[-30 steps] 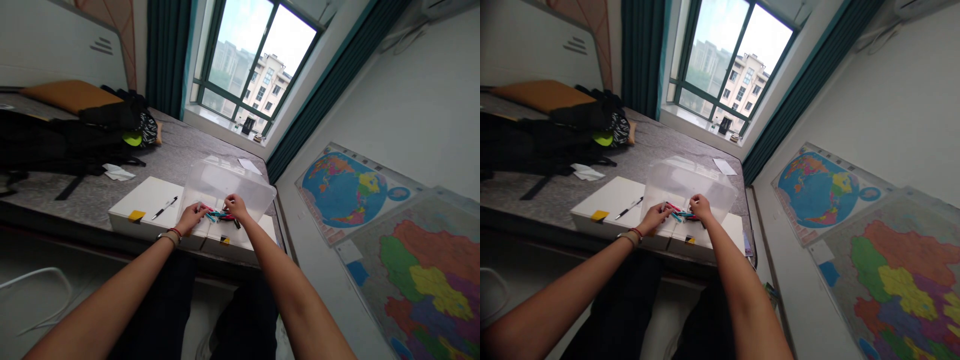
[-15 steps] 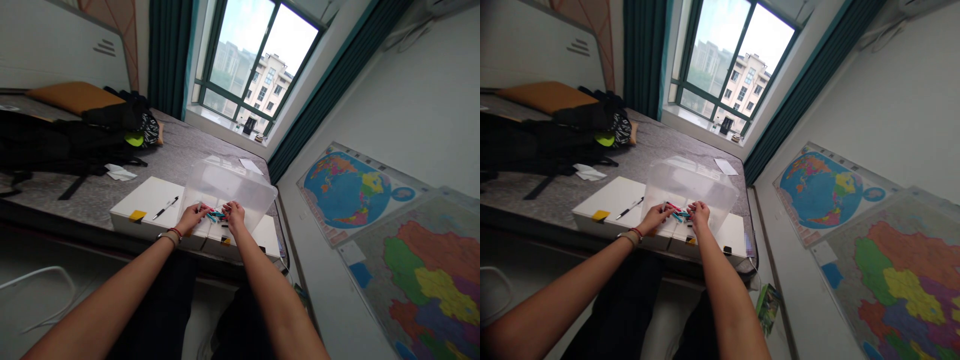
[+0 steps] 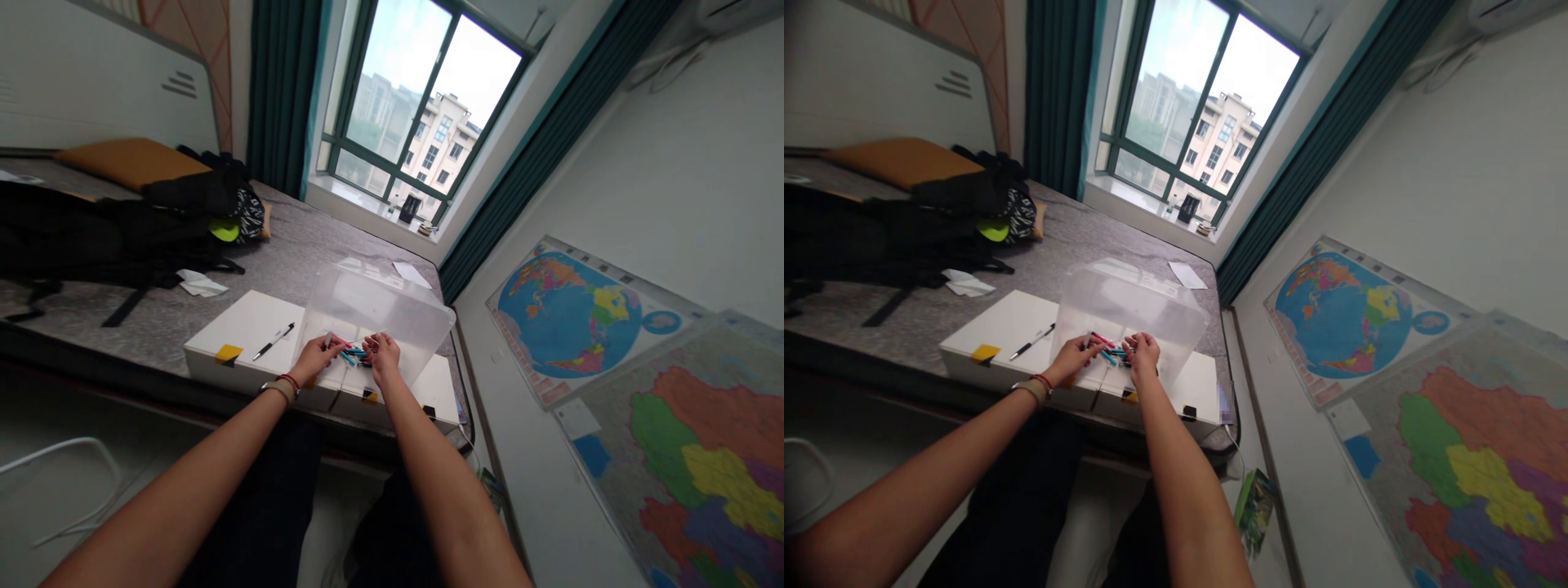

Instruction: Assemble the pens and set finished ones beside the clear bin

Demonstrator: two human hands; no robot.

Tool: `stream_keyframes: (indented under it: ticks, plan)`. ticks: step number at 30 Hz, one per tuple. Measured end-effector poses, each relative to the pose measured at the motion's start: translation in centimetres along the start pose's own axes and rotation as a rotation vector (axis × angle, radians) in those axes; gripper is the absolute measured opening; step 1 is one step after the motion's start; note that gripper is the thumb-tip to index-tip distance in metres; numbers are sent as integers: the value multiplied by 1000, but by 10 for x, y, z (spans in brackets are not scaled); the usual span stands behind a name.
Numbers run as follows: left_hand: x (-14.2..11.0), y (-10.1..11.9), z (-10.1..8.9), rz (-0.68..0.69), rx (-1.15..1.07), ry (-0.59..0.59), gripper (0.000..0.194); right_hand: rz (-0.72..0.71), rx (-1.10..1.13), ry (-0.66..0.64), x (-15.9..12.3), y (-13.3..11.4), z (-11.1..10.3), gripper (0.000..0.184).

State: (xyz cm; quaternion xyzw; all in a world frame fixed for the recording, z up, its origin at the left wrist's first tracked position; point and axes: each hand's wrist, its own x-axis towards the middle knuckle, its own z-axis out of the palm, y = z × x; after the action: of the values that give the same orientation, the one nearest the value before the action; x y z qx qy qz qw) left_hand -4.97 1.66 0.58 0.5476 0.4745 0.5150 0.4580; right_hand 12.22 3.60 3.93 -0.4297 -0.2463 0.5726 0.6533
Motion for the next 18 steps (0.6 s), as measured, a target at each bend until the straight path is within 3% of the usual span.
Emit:
stream_keyframes:
  ticks: [12, 18]
  plan:
    - [-2, 5, 1, 0, -2, 4, 45, -5, -34, -61, -10, 13, 5, 21]
    - [-3, 5, 1, -16, -13, -2, 46, 11, -36, -12, -12, 24, 9, 20]
